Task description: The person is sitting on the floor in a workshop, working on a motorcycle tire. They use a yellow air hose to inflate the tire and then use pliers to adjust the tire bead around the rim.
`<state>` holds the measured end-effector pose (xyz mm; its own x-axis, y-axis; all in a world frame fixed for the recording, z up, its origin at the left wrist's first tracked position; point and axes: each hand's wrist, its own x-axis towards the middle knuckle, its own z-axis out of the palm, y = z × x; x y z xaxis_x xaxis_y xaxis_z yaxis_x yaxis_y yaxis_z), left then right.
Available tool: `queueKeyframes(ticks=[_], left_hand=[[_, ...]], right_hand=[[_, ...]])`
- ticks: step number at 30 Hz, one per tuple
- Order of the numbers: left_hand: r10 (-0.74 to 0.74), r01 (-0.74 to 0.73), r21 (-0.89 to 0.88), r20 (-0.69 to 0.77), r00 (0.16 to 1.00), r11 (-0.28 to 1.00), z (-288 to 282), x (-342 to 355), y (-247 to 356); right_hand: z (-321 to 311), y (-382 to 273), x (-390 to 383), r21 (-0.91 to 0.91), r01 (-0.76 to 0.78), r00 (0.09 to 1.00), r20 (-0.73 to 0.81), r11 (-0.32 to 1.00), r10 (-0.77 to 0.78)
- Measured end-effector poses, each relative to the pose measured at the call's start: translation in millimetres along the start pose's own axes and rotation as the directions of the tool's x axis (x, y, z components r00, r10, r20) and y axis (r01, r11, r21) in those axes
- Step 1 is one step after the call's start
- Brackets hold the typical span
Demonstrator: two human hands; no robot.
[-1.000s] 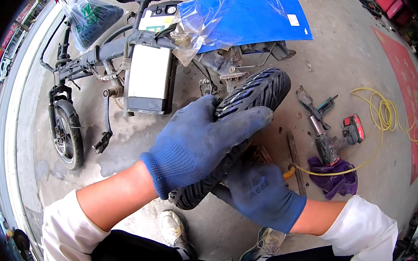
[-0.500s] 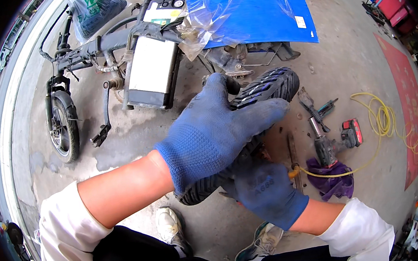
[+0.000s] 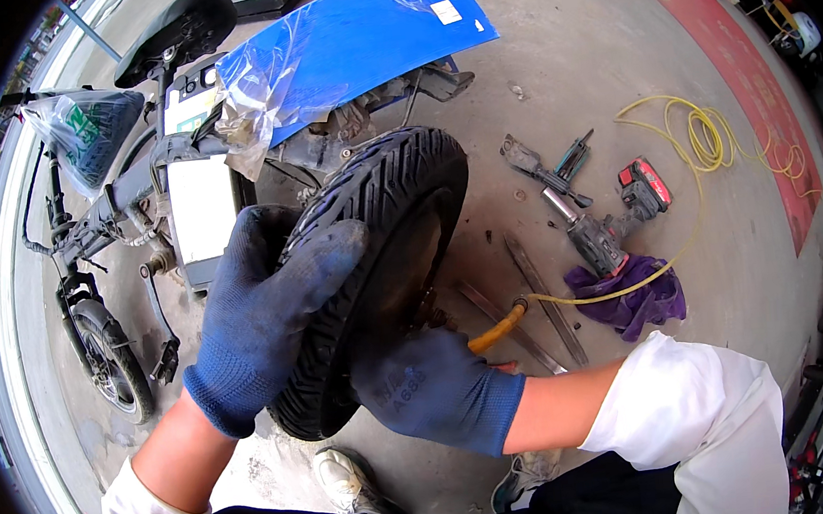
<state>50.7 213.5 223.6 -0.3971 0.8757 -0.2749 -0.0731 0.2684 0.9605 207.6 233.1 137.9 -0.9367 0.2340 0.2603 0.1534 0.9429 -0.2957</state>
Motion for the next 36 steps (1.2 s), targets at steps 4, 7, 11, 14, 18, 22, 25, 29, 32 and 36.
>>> queueKeyframes(ticks=[4,7,11,14,18,22,25,29,32,36], left_hand=[[0.018,-0.017,0.048,-0.013,1.0,0.999,0.7,-0.1,1.0],[-0.002,0.002,0.042,-0.003,1.0,0.999,-3.0,0.9,0.9],[-0.027,0.028,0.035,-0.014,1.0,0.999,-3.9,-0.2,4.3],[-0.01,0.01,0.032,0.007,1.0,0.999,-6.1,3.0,-1.1],[-0.012,0.012,0.013,0.002,1.0,1.0,-7.2,0.2,0.3],[0.012,-0.012,0.033,-0.005,1.0,0.999,-8.9,-1.4,1.5],[0.014,-0.014,0.058,0.005,1.0,0.998,-10.1,-0.4,-1.1],[0.023,-0.023,0.071,0.0,1.0,0.997,-11.6,-0.9,-3.3],[0.036,-0.036,0.096,0.005,0.999,0.995,-11.6,-0.4,-3.9],[0.013,-0.013,0.043,-0.006,1.0,0.999,-9.9,-3.5,2.3]], right_hand=[[-2.5,-0.7,-0.3,-0.113,0.035,0.998,0.05,0.993,-0.029],[4.4,1.5,2.9,-0.042,0.037,0.999,0.024,0.998,-0.036],[0.5,0.9,5.7,-0.028,0.042,0.999,0.02,0.999,-0.041],[2.4,2.4,4.5,-0.034,0.027,1.0,0.003,0.999,-0.027],[-2.7,-1.5,10.2,0.054,-0.041,0.999,0.023,0.998,0.04],[8.7,-4.4,11.8,0.103,-0.036,0.998,-0.049,0.994,0.042],[17.3,-4.6,12.9,0.09,-0.028,0.999,-0.043,0.996,0.032],[10.0,-5.3,13.6,0.057,-0.054,0.998,-0.02,0.997,0.055],[4.1,-3.9,12.7,-0.009,-0.052,0.998,-0.021,0.999,0.052],[-2.5,-5.7,15.0,-0.013,-0.055,0.998,-0.027,0.998,0.055]])
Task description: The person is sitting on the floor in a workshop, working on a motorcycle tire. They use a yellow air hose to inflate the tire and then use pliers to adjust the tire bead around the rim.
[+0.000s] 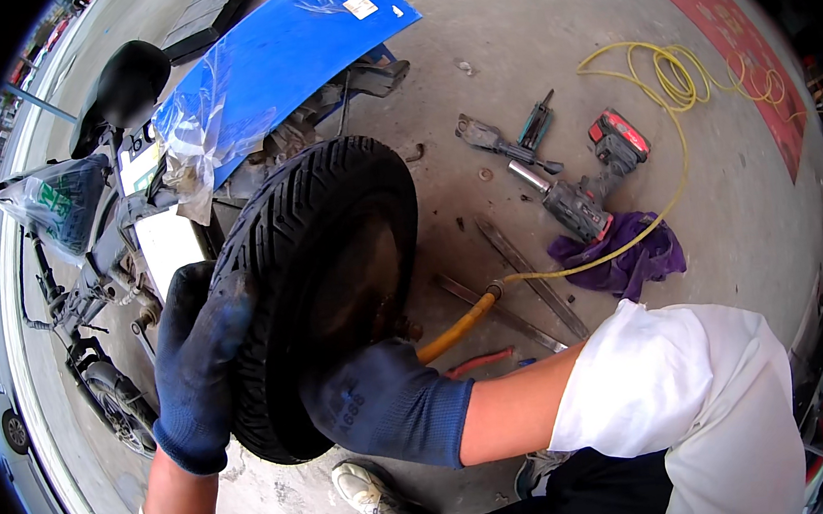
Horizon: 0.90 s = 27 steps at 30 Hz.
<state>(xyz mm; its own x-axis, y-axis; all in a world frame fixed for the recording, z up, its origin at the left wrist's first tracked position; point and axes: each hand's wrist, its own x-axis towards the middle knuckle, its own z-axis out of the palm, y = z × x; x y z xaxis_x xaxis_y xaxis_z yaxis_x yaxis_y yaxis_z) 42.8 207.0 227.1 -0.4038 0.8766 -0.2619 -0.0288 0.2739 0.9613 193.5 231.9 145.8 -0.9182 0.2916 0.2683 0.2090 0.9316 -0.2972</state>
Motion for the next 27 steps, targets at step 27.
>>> queueKeyframes(ticks=[27], left_hand=[[0.016,-0.015,0.106,-0.012,1.0,0.994,-8.7,2.2,-4.7]], right_hand=[[14.8,-6.0,6.8,0.215,-0.151,0.966,0.238,0.965,0.098]])
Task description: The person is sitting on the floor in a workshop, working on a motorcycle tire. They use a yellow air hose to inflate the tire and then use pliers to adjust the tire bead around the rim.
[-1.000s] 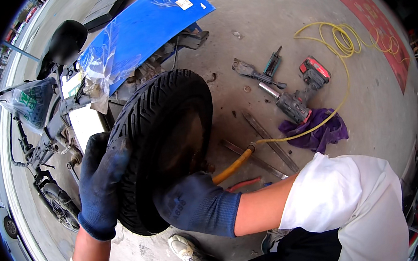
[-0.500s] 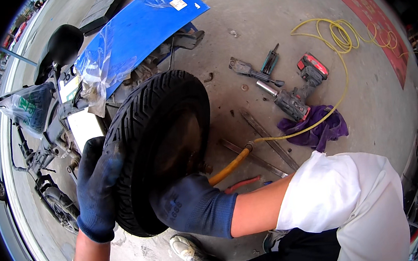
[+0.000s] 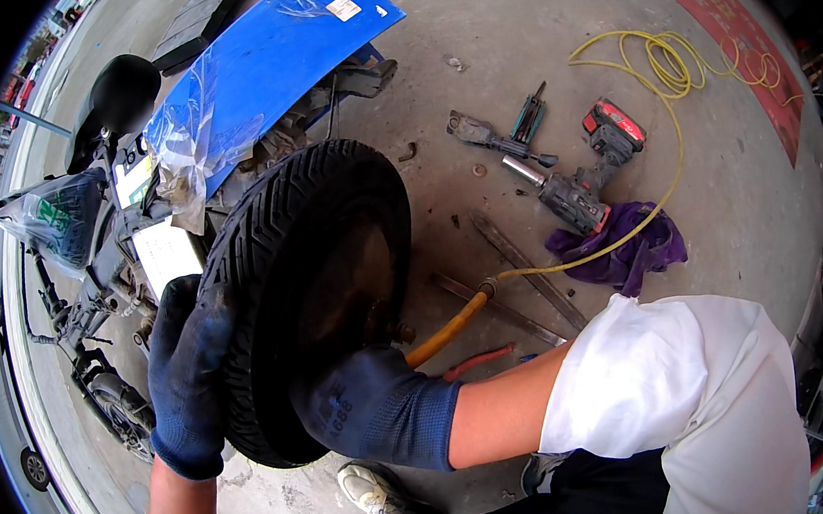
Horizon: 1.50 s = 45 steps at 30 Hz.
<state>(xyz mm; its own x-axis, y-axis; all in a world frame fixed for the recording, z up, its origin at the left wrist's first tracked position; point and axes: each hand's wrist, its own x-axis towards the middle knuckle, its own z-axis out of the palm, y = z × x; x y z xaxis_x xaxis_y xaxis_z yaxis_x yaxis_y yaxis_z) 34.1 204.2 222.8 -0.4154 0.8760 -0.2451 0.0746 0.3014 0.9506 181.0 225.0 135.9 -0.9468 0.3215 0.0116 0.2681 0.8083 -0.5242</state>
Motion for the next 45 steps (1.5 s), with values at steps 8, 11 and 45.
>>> queueKeyframes(ticks=[8,11,45], left_hand=[[-0.03,0.031,-0.057,0.015,0.999,0.998,2.9,1.3,-0.2],[-0.019,0.02,-0.052,0.008,1.0,0.998,2.3,1.1,-2.1],[-0.003,0.003,-0.006,-0.016,1.0,1.0,-2.6,-6.7,0.2]], right_hand=[[46.2,6.7,0.2,0.08,0.051,0.975,-0.218,0.995,-0.032],[46.9,5.7,3.1,0.094,0.033,0.969,-0.245,0.995,-0.009],[19.2,-0.6,-0.1,0.176,0.028,0.984,-0.176,0.984,0.004]])
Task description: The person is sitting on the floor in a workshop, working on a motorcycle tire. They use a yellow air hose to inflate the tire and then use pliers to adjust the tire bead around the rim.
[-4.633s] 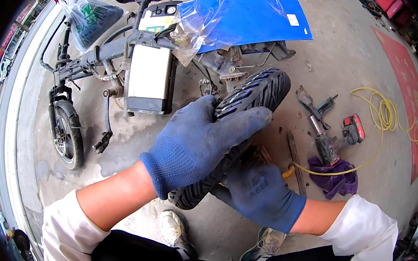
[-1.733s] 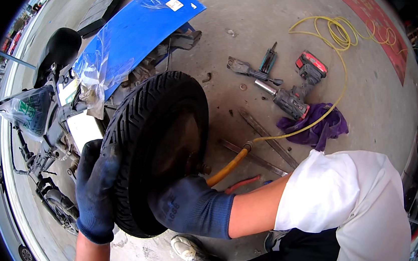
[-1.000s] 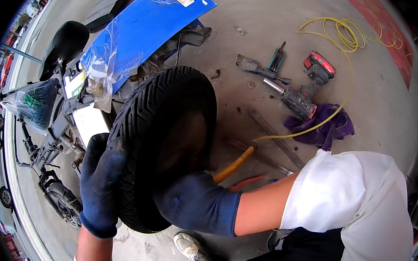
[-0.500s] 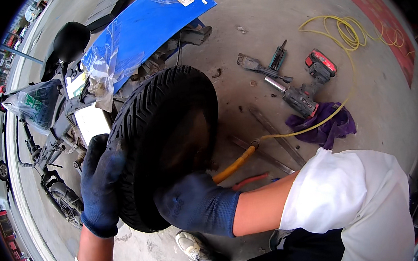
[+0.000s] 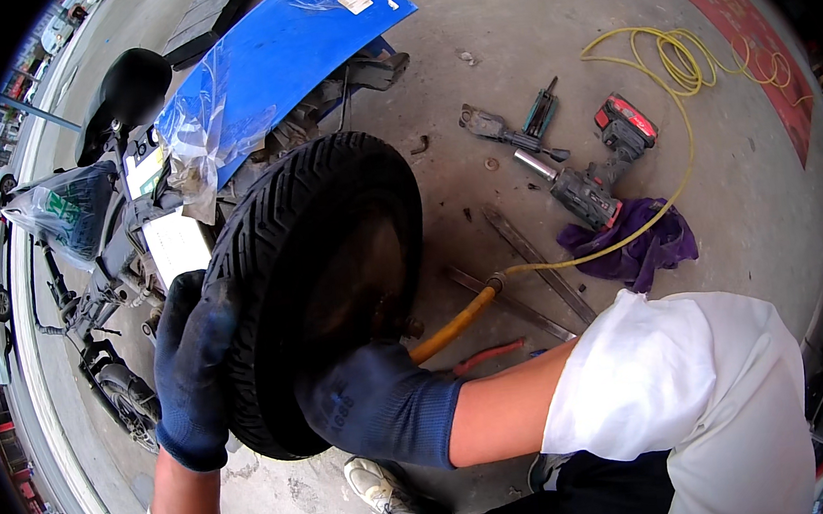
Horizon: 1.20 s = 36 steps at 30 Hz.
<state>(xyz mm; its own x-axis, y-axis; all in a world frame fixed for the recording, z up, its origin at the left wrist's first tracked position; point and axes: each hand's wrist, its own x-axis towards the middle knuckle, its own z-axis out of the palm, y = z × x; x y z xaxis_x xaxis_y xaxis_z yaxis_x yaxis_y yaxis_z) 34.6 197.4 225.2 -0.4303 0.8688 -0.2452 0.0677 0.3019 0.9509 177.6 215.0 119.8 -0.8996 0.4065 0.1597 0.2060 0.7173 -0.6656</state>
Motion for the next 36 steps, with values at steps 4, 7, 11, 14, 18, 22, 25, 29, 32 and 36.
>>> queueKeyframes(ticks=[4,7,11,14,18,22,25,29,32,36], left_hand=[[0.062,-0.065,0.13,0.024,0.998,0.989,-4.8,0.5,-2.7],[0.117,-0.112,0.161,-0.017,0.993,0.981,-9.3,-2.6,-10.9],[0.006,-0.014,0.149,0.056,0.998,0.989,-35.1,-2.2,-18.1],[0.058,-0.068,0.256,0.046,0.997,0.964,-65.5,-5.9,-42.2],[-0.063,0.063,-0.042,0.012,0.998,0.997,-79.6,-8.1,-54.1],[-0.129,0.132,0.061,-0.056,0.99,0.989,-93.4,7.6,-55.9],[-0.141,0.157,-0.233,0.085,0.986,0.96,-83.1,13.2,-49.7],[-0.118,0.109,-0.167,-0.048,0.992,0.98,-92.6,9.8,-53.4],[-0.199,0.153,-0.301,-0.132,0.971,0.941,-87.4,6.6,-53.5],[-0.112,0.079,-0.238,-0.126,0.986,0.968,-82.7,6.8,-54.7]], right_hand=[[15.5,2.9,-1.0,0.04,0.044,0.996,-0.08,0.998,-0.04],[3.5,-7.7,3.7,-0.148,0.059,0.998,0.016,0.987,-0.058],[-6.9,-25.1,15.0,-0.337,0.1,0.99,0.13,0.936,-0.059],[5.6,-33.0,27.2,-0.33,0.166,0.968,0.235,0.929,-0.089],[20.4,-42.1,37.7,-0.345,0.171,0.966,0.242,0.923,-0.089],[39.9,-47.9,53.2,-0.29,0.068,0.973,0.229,0.954,0.0],[52.2,-44.1,57.7,-0.34,0.107,0.983,0.176,0.934,-0.048],[64.2,-47.6,57.9,-0.41,0.115,0.993,0.051,0.905,-0.103],[64.4,-49.1,54.7,-0.363,0.031,0.999,0.041,0.931,-0.017],[60.5,-42.7,47.9,-0.453,0.073,0.996,-0.019,0.888,-0.091]])
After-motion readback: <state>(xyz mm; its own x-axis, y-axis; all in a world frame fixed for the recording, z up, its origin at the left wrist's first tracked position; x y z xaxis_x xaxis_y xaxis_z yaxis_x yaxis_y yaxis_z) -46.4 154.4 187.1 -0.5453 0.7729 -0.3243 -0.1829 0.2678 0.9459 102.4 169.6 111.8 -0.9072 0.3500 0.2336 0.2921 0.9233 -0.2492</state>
